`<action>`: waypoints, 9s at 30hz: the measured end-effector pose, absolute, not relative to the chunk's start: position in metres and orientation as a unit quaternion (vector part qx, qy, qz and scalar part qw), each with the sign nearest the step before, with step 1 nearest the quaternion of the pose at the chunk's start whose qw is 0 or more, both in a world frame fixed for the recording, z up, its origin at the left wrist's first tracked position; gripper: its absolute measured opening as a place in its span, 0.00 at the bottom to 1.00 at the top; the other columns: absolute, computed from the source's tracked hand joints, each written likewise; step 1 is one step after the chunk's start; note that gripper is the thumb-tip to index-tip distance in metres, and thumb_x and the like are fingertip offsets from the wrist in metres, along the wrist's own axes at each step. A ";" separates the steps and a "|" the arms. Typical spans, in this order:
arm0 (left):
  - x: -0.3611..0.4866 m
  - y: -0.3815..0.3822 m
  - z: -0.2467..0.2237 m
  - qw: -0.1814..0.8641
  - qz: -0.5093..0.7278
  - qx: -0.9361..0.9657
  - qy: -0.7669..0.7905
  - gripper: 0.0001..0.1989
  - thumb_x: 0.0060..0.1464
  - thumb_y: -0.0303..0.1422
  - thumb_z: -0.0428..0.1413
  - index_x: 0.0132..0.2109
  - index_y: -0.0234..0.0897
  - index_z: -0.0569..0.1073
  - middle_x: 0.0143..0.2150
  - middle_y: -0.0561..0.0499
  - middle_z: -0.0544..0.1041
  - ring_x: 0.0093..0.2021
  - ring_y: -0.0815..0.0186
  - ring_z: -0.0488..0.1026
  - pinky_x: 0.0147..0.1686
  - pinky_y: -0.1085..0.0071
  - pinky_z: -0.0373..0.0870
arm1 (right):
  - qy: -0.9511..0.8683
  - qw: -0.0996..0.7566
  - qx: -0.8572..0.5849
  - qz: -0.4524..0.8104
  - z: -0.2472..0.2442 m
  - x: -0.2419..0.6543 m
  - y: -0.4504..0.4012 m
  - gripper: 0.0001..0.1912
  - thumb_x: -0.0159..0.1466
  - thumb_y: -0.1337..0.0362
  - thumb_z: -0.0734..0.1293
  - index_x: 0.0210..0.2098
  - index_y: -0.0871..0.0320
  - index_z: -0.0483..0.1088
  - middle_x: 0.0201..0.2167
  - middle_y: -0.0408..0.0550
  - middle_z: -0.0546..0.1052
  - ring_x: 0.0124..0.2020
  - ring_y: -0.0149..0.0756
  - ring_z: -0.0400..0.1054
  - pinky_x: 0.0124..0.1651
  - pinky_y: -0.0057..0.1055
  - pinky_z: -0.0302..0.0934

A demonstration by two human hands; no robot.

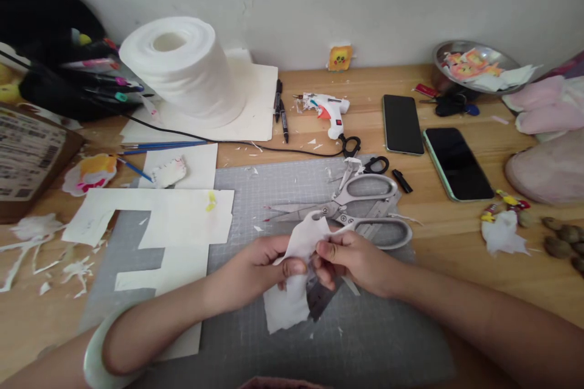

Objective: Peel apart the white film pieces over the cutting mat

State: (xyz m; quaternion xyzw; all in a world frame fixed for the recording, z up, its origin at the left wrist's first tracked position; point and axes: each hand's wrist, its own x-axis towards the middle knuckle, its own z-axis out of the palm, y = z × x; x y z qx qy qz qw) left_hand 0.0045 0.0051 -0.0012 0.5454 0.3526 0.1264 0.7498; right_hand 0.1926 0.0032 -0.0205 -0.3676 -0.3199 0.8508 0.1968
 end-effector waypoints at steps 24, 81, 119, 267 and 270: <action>0.005 0.006 0.002 0.741 0.122 0.535 0.388 0.19 0.56 0.45 0.48 0.39 0.34 0.74 0.32 0.50 0.74 0.26 0.70 0.63 0.28 0.76 0.62 | -0.257 0.284 -0.335 0.861 -0.023 0.190 -0.002 0.18 0.54 0.55 0.70 0.21 0.62 0.62 0.14 0.38 0.66 0.15 0.21 0.58 0.21 0.21 0.53; -0.007 -0.002 -0.008 0.769 0.241 0.396 0.441 0.20 0.49 0.48 0.55 0.31 0.32 0.72 0.28 0.51 0.72 0.29 0.68 0.65 0.30 0.74 0.61 | -0.219 0.275 -0.252 0.901 -0.020 0.200 0.015 0.17 0.53 0.59 0.72 0.26 0.61 0.60 0.20 0.37 0.65 0.19 0.20 0.59 0.23 0.19 0.54; 0.003 0.003 0.003 0.735 0.159 0.566 0.339 0.17 0.61 0.37 0.45 0.40 0.34 0.76 0.37 0.48 0.78 0.37 0.66 0.72 0.40 0.73 0.66 | -0.361 0.188 -0.342 0.847 -0.018 0.187 0.001 0.21 0.52 0.49 0.70 0.28 0.63 0.65 0.16 0.37 0.66 0.18 0.21 0.58 0.23 0.21 0.53; 0.005 0.003 -0.002 0.668 0.140 0.600 0.417 0.18 0.58 0.42 0.46 0.32 0.33 0.71 0.28 0.52 0.70 0.29 0.69 0.64 0.28 0.76 0.60 | -0.310 0.205 -0.352 0.859 -0.017 0.187 0.003 0.18 0.49 0.55 0.72 0.27 0.62 0.65 0.17 0.37 0.67 0.17 0.20 0.59 0.21 0.19 0.53; 0.005 0.003 -0.002 0.697 0.140 0.577 0.403 0.20 0.56 0.46 0.47 0.29 0.33 0.69 0.26 0.53 0.66 0.26 0.71 0.60 0.26 0.76 0.57 | -0.255 0.197 -0.359 0.876 -0.018 0.188 0.001 0.18 0.47 0.55 0.73 0.26 0.62 0.65 0.16 0.36 0.67 0.15 0.20 0.58 0.19 0.19 0.52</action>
